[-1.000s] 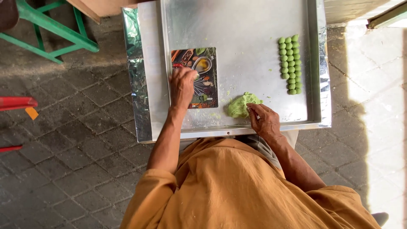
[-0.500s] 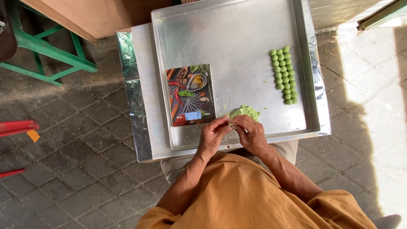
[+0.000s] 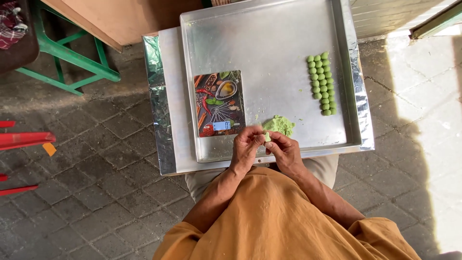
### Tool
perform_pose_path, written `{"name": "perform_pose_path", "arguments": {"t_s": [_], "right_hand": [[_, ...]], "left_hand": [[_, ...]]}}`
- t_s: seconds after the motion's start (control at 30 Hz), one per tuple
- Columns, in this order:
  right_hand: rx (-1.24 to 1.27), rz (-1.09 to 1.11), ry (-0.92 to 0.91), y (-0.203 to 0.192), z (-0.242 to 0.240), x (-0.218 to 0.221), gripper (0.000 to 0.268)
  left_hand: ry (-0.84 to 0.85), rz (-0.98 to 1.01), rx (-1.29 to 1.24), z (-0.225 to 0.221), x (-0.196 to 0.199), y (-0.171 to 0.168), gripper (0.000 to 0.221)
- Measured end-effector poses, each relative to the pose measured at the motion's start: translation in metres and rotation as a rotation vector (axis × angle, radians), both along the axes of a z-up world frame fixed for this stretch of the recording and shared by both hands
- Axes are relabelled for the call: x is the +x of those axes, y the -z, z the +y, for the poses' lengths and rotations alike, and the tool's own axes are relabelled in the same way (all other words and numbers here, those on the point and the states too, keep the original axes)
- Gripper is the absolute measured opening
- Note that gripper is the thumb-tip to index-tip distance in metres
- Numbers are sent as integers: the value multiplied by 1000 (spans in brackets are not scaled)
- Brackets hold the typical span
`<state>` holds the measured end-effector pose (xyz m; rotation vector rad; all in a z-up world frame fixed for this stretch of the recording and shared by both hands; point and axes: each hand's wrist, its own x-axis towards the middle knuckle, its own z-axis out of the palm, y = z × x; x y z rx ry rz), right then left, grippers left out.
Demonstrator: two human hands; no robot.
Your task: Pinching small pieces of green dough and rolling them into uniform balls by hand on a metal tray.
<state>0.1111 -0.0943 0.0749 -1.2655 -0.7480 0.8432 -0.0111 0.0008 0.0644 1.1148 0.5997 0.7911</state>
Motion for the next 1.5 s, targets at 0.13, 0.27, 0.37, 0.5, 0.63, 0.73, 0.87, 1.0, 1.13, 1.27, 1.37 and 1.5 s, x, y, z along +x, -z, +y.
{"name": "perform_pose_path", "arguments": {"t_s": [0.13, 0.27, 0.37, 0.5, 0.63, 0.73, 0.87, 1.0, 1.13, 1.27, 1.37, 1.5], "right_hand": [[-23, 44, -45, 20, -8, 6, 17], [-31, 114, -83, -8, -5, 0, 14], [-7, 253, 42, -2, -1, -2, 28], [-40, 178, 38, -5, -5, -6, 15], [-27, 107, -7, -25, -4, -12, 21], [-56, 22, -16, -13, -8, -6, 15], [-31, -35, -31, -4, -7, -9, 15], [106, -114, -45, -24, 0, -6, 28], [212, -307, -173, -20, 6, -2, 23], [117, -243, -65, -3, 6, 4, 16], [83, -286, -42, -11, 12, 4, 17], [44, -332, 27, -13, 12, -5, 18]], "left_hand": [[20, -15, -4, -8, -7, -7, 28], [56, -89, -79, -13, -11, -33, 21], [63, -54, -68, -7, -17, -9, 17], [23, -2, -62, -9, -16, -10, 22], [-20, -37, -38, -15, -13, -28, 30], [-31, -44, -2, -20, -14, -13, 19], [31, -60, -75, -19, -13, -31, 19], [32, -161, -349, -20, -11, 1, 19], [-8, -209, -553, -21, -9, 11, 17], [-129, -235, -532, -26, -4, -6, 23], [-146, -124, -378, -25, -8, -3, 22], [-138, 31, -157, -14, -13, -27, 19]]}}
